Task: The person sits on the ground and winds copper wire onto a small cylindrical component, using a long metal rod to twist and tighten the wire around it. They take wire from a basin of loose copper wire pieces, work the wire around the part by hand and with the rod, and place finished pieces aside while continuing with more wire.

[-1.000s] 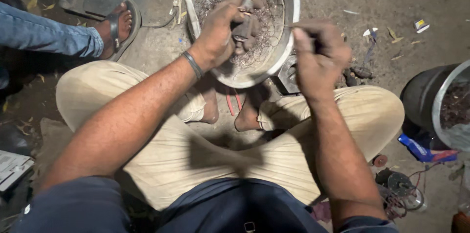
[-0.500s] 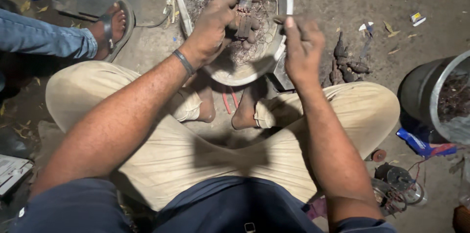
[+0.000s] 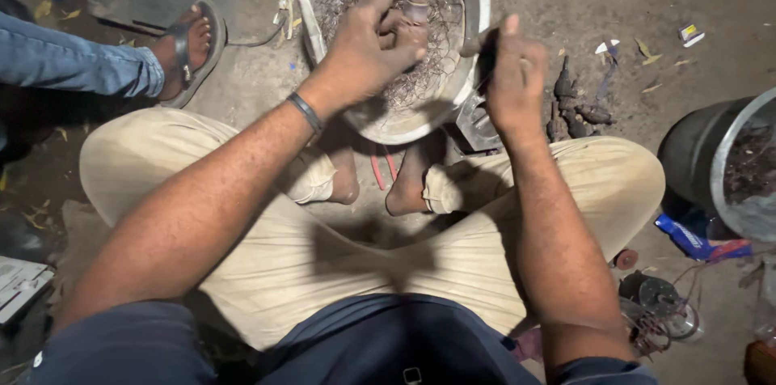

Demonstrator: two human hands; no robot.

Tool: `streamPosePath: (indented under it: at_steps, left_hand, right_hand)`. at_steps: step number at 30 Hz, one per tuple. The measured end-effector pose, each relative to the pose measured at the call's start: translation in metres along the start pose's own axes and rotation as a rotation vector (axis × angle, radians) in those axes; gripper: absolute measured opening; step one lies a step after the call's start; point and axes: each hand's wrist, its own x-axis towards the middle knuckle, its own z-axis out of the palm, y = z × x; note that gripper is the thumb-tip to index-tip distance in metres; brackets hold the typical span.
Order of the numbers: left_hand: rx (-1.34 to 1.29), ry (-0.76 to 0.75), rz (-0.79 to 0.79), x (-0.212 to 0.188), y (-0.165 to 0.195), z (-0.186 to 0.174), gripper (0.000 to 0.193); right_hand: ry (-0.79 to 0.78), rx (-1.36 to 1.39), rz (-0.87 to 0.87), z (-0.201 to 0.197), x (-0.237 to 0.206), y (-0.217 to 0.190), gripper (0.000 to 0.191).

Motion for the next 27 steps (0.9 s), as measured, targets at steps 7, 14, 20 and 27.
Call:
streamPosePath:
  at_steps: [7,14,20,27]
  left_hand:
    - [0.103,-0.026,-0.115,-0.002,0.014,0.005,0.054]
    - [0.024,-0.043,0.024,-0.006,0.016,0.006,0.052]
    - [0.082,-0.027,0.075,-0.008,0.011,0.006,0.048]
    - [-0.301,-0.186,-0.156,-0.006,0.006,0.008,0.053]
  right_hand:
    - [0.084,0.603,-0.048,-0.002,-0.014,-0.004,0.04]
    - [-0.096,0.313,-0.172,0.003,-0.016,-0.011,0.01]
    - [-0.121,0.338,-0.162,0.008,-0.023,-0.023,0.012]
    - [-0.059,0.479,-0.14,0.01,-0.027,-0.025,0.011]
